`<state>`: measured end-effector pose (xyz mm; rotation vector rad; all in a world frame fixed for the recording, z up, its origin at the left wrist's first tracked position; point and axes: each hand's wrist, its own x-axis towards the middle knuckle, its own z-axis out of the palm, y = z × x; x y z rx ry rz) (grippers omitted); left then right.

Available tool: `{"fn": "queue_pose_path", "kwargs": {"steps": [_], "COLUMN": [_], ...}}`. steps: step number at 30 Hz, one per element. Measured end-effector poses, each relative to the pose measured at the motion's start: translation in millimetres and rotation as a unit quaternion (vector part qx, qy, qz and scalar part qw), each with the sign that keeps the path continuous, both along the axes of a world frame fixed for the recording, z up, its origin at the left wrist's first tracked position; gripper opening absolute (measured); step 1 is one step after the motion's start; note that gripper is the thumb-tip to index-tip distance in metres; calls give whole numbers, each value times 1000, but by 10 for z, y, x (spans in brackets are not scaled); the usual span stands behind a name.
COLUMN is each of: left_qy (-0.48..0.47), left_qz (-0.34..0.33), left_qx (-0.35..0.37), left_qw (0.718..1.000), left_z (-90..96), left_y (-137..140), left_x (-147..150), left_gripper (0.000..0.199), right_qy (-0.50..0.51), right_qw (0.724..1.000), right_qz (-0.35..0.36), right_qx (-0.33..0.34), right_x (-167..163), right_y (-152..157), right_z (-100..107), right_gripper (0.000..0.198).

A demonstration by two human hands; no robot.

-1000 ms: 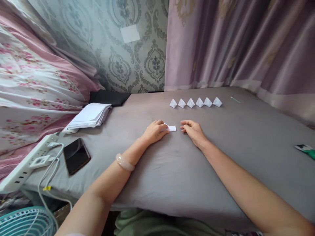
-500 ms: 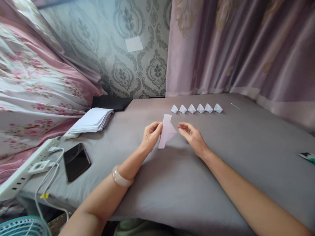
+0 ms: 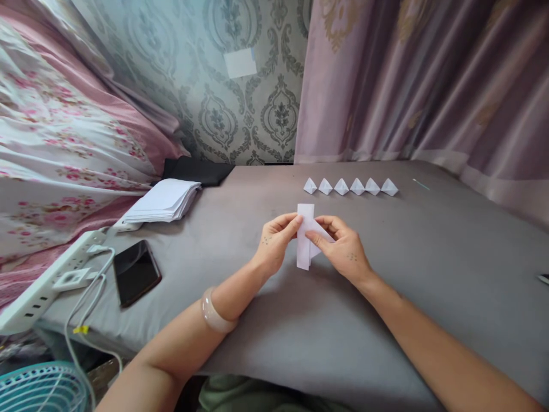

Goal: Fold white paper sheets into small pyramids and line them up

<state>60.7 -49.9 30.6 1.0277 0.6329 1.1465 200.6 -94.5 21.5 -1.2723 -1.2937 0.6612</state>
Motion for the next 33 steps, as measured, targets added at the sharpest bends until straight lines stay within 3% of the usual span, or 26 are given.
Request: {"fn": "queue_pose_path", "kwargs": {"steps": [4, 7, 11, 18, 27, 33], "left_qy": [-41, -51, -63, -90, -43, -27], "left_qz": [12, 25, 46, 108, 203, 204], "left_qx": [-40, -43, -25, 42, 100, 95], "left_qw": [998, 997, 997, 989, 973, 974], "left_z": [25, 64, 125, 249, 303, 265], "left_y": [5, 4, 22, 131, 295, 371], "left_x": [-4, -20, -57, -192, -423, -474], "left_gripper": [25, 25, 26, 28, 37, 26], "right_qy": [-154, -223, -288, -362, -388, -389], "right_qw": [977, 954, 933, 901, 880, 879], "right_qz": [-82, -88, -75, -96, -109, -114], "right_qx": [125, 178, 202, 218, 251, 252], "right_x": [-31, -71, -175, -472, -753, -821], "right_y": [-38, -33, 53, 305, 596, 652], "right_z": [30, 98, 250, 498, 494, 422], "right_gripper": [26, 17, 13, 22, 33, 35]}}
